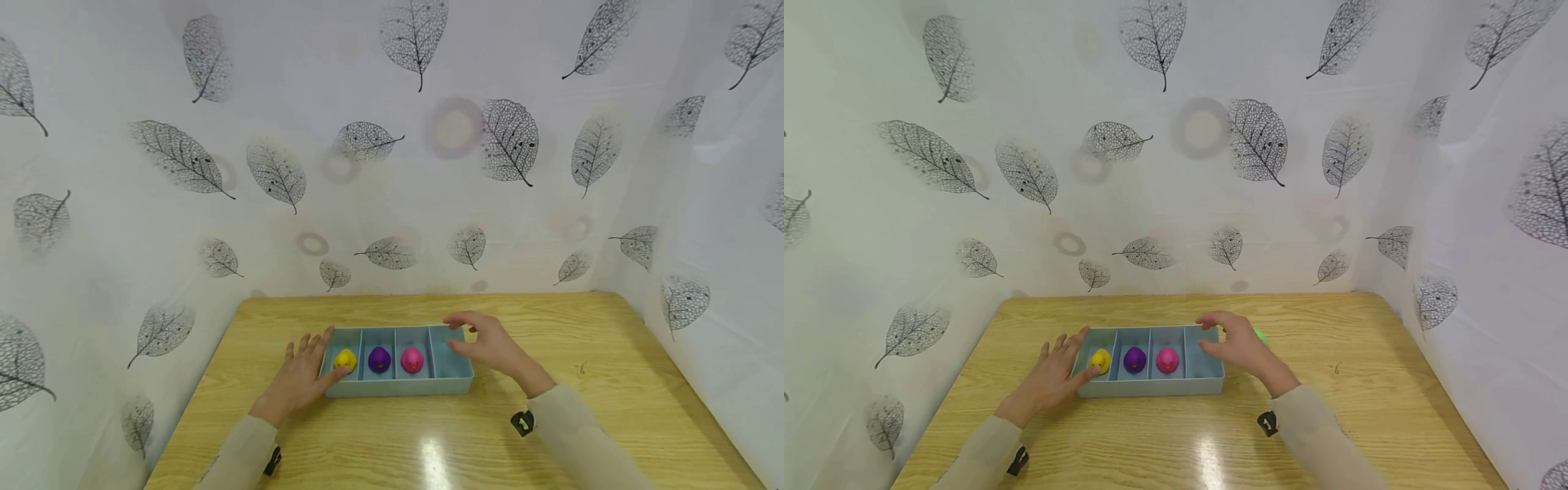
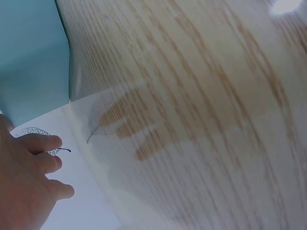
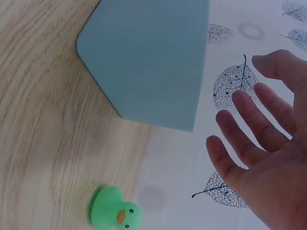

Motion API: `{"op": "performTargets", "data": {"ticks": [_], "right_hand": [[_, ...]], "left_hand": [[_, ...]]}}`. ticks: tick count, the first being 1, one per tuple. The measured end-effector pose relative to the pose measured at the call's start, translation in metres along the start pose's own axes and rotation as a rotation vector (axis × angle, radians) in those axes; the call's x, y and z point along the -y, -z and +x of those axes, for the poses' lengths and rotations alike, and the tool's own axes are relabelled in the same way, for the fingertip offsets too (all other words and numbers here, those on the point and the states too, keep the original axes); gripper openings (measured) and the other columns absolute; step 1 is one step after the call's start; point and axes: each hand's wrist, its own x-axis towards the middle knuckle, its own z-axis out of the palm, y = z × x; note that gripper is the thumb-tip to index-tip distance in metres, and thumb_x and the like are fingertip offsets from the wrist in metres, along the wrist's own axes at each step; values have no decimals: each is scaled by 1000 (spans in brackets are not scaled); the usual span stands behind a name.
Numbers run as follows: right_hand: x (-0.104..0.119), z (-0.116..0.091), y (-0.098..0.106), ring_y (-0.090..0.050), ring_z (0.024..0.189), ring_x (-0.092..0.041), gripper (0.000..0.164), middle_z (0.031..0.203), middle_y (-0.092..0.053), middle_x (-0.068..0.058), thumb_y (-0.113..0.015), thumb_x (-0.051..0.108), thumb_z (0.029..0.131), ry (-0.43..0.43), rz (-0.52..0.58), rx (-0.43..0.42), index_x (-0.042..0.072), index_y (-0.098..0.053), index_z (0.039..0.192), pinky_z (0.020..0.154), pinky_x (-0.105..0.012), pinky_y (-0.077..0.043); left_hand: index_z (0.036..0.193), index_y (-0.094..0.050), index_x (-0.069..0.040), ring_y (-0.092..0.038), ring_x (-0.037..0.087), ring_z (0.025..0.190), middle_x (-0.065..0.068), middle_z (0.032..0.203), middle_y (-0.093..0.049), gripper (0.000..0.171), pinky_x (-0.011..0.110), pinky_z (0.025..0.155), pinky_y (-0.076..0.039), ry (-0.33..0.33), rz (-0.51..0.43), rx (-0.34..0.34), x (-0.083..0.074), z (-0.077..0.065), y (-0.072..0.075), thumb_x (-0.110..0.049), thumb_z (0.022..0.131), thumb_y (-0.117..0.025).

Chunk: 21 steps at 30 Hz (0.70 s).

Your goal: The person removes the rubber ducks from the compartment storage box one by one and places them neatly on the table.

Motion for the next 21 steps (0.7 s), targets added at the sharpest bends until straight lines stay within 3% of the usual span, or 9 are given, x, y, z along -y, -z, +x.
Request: {"op": "performTargets", "data": {"ticks": [7,21], "right_hand": [[3,2,-8,-69,110,-36,40,120,-75,-13,-80,14,93,-5,27,36,4,-69,130,89,-52,-57],[7,6,-24,-69,105,-37,45,121,-73,-20,-79,10,90,-2,78,79,-1,-68,132,88,-55,-59]], "left_hand": [[171,-16,-16,-26,57,155,30,163,-41,91,79,123,-11,1,-6,7,1,0,-1,-65,103,-51],[170,-17,-14,-27,57,155,30,162,-42,91,80,123,-11,2,-6,4,0,0,0,-65,103,-51]]}}
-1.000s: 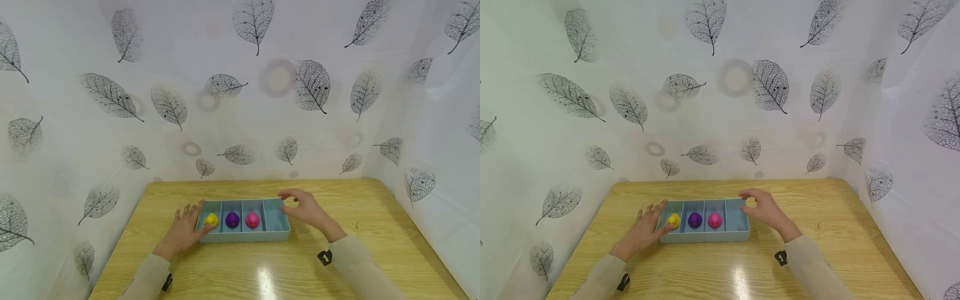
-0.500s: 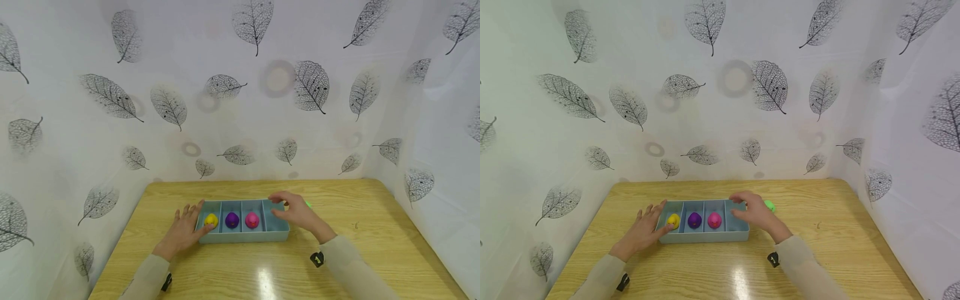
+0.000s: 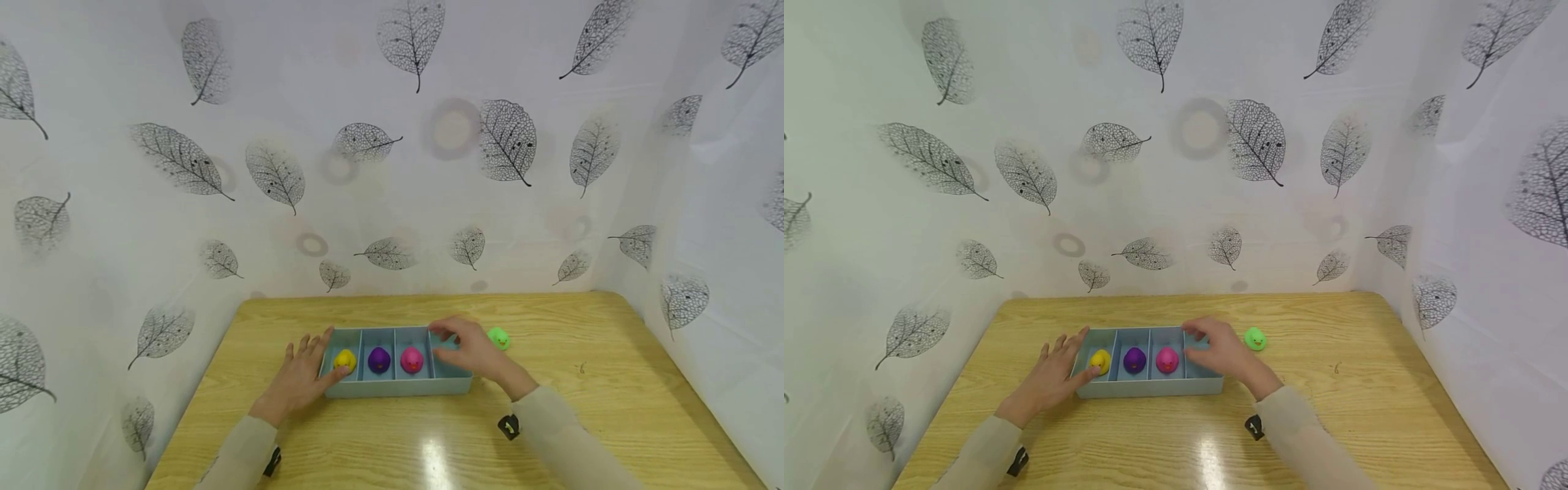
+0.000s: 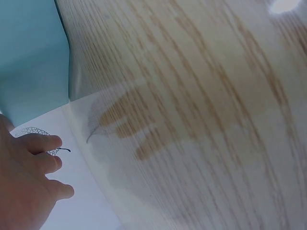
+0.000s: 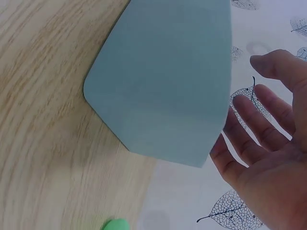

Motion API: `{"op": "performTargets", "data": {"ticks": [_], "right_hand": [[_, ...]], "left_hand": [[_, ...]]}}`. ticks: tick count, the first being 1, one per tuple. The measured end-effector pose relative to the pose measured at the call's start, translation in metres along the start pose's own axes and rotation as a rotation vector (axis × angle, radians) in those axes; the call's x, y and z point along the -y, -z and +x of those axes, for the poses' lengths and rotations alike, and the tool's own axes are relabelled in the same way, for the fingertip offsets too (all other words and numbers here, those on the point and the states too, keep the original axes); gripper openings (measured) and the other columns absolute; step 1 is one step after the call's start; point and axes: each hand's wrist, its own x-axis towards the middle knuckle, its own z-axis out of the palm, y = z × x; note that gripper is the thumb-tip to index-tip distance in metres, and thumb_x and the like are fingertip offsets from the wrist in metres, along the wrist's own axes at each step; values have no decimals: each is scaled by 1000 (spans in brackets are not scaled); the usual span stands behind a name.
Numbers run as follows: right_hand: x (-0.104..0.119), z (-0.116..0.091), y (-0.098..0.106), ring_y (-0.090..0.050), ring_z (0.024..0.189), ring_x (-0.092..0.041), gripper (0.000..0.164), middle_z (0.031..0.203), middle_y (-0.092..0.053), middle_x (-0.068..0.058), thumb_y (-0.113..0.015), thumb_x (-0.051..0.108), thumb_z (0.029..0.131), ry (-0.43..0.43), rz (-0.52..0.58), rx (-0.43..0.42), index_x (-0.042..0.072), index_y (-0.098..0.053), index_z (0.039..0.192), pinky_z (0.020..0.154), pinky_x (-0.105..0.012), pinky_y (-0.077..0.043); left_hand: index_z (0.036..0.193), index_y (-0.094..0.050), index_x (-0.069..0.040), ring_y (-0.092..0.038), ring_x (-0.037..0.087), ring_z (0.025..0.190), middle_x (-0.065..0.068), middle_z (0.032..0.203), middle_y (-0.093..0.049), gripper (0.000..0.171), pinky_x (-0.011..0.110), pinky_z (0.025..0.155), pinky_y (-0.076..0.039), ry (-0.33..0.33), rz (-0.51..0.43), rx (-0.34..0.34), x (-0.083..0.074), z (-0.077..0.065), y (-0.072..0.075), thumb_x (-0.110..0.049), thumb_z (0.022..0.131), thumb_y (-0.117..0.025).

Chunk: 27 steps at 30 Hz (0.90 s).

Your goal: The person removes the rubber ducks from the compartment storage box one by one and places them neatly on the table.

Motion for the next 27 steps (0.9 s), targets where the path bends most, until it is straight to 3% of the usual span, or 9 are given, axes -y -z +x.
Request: {"op": "performTargets", "data": {"ticks": [11,27], "right_hand": [[-2,2,-12,-67,122,-39,48,136,-71,-14,-78,14,93,-15,-65,65,2,-66,138,103,-59,-55],[-1,7,-26,-63,130,-40,49,136,-71,-13,-81,12,89,40,-139,80,2,-68,135,111,-60,-49]], "left_hand": [[171,-17,-15,-26,57,155,30,163,-41,91,80,123,-11,2,-4,9,-1,0,0,-64,103,-52],[171,-16,-15,-26,57,155,30,163,-41,91,80,123,-11,3,-1,11,-2,0,1,-64,103,-52]]}}
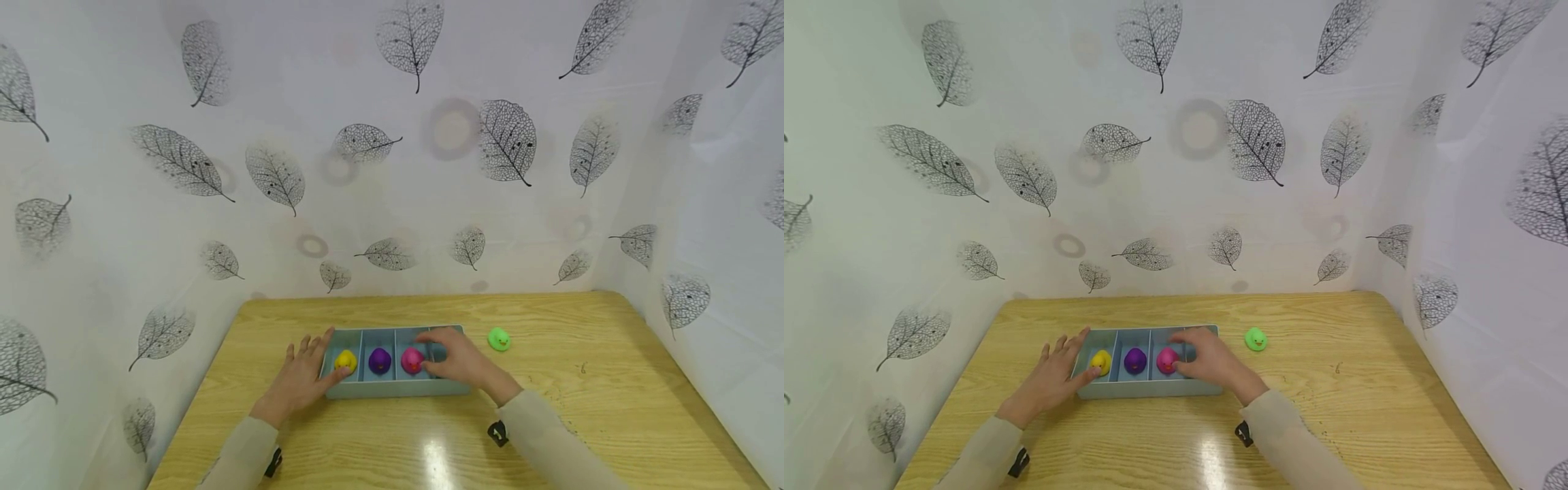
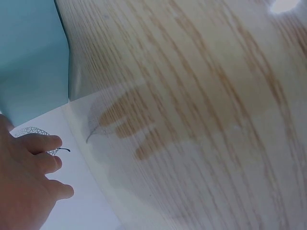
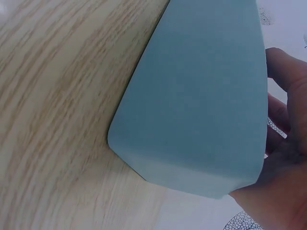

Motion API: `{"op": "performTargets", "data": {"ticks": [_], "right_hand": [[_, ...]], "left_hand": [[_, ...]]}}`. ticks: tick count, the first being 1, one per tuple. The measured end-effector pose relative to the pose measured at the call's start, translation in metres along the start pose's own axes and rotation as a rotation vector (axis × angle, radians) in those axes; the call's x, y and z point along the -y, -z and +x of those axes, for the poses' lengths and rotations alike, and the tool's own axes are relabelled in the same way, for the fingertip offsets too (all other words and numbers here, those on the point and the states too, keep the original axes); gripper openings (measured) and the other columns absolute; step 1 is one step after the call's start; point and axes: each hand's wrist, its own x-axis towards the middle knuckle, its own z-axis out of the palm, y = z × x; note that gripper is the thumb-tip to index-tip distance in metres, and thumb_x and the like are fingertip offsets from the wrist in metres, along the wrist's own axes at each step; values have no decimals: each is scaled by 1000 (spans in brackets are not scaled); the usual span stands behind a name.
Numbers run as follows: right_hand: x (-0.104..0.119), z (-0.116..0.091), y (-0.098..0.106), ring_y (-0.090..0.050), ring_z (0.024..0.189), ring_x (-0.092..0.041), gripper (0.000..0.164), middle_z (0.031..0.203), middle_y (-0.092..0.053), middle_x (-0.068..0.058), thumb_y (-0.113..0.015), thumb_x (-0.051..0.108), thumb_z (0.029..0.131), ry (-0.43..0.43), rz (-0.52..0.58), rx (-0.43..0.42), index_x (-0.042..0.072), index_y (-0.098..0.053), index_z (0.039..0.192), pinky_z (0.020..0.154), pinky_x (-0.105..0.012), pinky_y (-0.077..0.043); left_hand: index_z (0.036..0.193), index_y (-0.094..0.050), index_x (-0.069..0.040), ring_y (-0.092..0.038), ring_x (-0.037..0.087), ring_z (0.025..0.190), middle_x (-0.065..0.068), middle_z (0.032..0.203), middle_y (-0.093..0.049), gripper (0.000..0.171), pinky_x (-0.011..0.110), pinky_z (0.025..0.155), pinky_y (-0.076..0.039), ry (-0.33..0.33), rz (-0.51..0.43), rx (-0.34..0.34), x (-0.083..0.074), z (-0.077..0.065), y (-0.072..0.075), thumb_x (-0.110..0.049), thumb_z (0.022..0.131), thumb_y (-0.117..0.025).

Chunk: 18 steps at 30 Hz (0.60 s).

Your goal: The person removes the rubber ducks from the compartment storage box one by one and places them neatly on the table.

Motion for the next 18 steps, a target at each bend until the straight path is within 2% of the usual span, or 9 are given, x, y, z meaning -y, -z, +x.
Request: {"op": "performTargets", "data": {"ticks": [8,18], "right_hand": [[0,2,-4,-62,129,-39,49,135,-72,-13,-80,13,88,-11,-32,14,2,-69,135,111,-60,-49],[3,5,-8,-63,121,-35,50,128,-75,-9,-82,15,85,-39,-97,6,7,-71,133,102,-53,-55]], "left_hand": [[171,-17,-15,-27,58,155,30,162,-42,91,80,123,-12,-2,2,-3,0,0,0,-64,103,-52],[171,-15,-16,-27,57,155,30,163,-41,91,80,123,-11,-2,2,-1,3,0,-2,-64,103,-52]]}}
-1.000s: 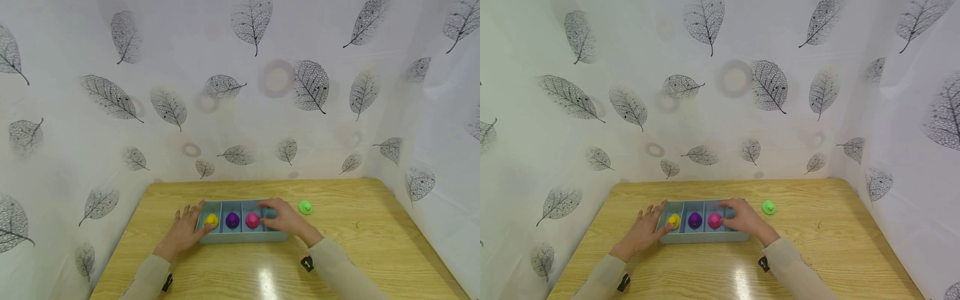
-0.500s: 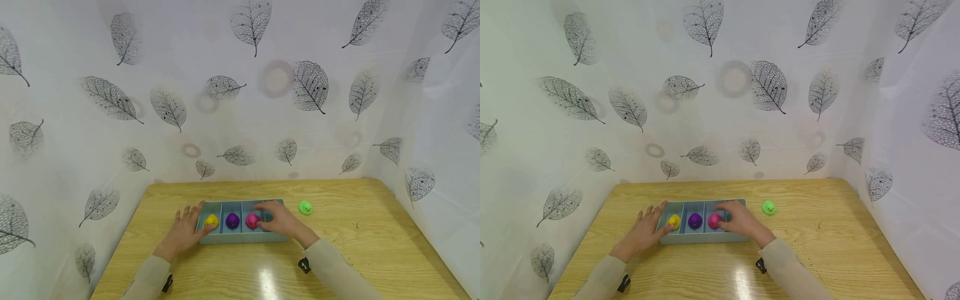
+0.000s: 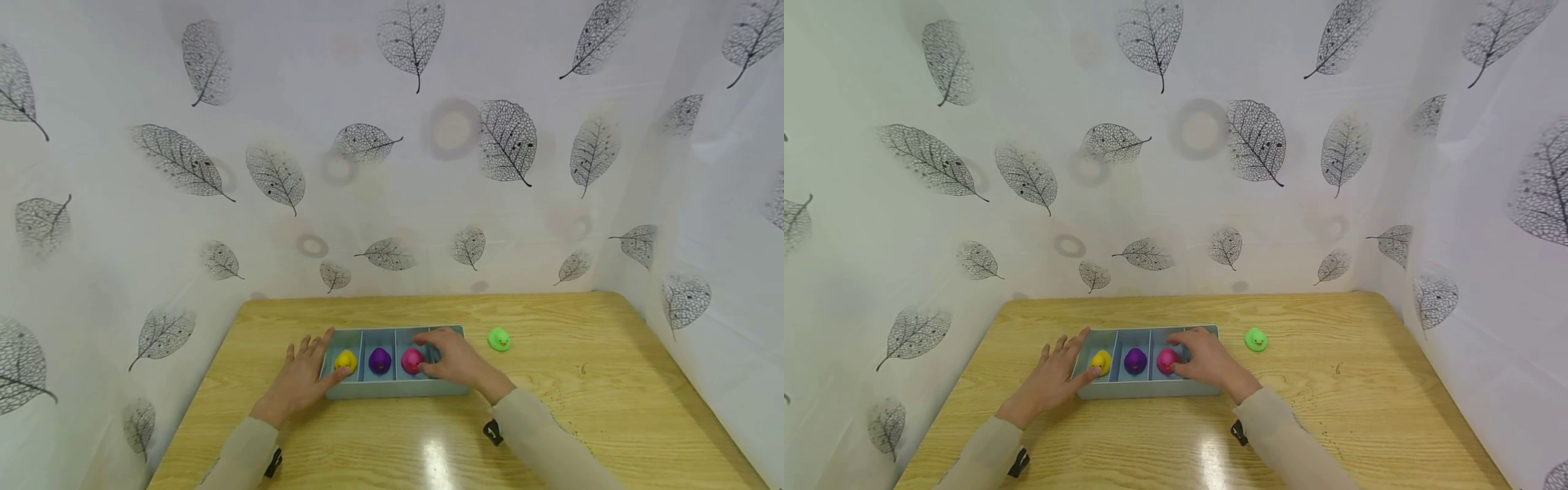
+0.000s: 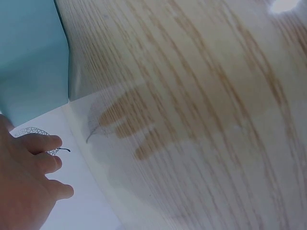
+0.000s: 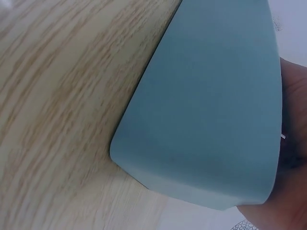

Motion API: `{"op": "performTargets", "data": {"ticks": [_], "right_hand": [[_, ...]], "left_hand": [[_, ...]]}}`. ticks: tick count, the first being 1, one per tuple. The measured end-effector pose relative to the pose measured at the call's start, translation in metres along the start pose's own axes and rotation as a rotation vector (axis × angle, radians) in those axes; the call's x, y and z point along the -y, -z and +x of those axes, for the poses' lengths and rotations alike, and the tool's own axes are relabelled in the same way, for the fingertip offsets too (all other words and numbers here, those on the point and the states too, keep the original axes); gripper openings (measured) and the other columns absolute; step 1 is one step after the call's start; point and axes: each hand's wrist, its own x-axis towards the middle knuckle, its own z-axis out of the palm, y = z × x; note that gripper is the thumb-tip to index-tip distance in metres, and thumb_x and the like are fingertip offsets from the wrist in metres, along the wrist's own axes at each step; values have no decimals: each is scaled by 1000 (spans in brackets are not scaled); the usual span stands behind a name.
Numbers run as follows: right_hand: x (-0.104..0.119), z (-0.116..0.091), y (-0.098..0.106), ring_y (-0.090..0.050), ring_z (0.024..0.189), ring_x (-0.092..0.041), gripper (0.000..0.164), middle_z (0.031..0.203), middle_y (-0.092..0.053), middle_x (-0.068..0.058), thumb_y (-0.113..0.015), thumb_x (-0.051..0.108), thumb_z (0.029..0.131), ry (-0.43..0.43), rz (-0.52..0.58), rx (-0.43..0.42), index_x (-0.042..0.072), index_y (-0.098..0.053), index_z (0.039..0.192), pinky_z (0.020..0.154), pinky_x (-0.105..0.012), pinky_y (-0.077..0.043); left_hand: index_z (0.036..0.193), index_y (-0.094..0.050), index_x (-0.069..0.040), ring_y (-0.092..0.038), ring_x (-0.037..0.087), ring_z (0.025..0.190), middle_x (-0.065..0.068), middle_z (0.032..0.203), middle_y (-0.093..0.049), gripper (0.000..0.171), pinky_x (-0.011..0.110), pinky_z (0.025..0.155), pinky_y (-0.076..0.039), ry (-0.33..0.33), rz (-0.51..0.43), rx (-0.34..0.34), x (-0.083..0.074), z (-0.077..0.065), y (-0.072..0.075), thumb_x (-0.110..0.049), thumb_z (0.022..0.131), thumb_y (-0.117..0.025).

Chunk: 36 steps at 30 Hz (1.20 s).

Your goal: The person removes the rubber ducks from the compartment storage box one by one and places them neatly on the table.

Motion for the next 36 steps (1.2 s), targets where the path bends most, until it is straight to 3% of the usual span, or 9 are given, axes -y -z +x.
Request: {"op": "performTargets", "data": {"ticks": [11,25,36], "right_hand": [[2,6,-7,-64,118,-36,51,125,-77,-8,-84,13,82,13,-63,14,5,-72,130,99,-53,-56],[7,13,-10,-64,117,-38,54,130,-75,-13,-85,14,83,-46,-69,71,2,-70,133,100,-53,-55],[10,18,-11,-65,109,-33,44,126,-76,-14,-85,11,83,-64,-94,101,1,-74,125,97,-51,-54]], "left_hand": [[171,-14,-17,-26,57,155,29,164,-40,91,80,123,-10,1,-5,-4,1,-1,-1,-65,103,-51],[171,-17,-16,-26,57,155,29,163,-41,92,80,123,-10,7,-16,-1,0,-1,2,-65,102,-53],[171,-14,-14,-25,56,156,28,164,-40,92,80,123,-10,12,0,26,-3,0,5,-65,103,-50]]}}
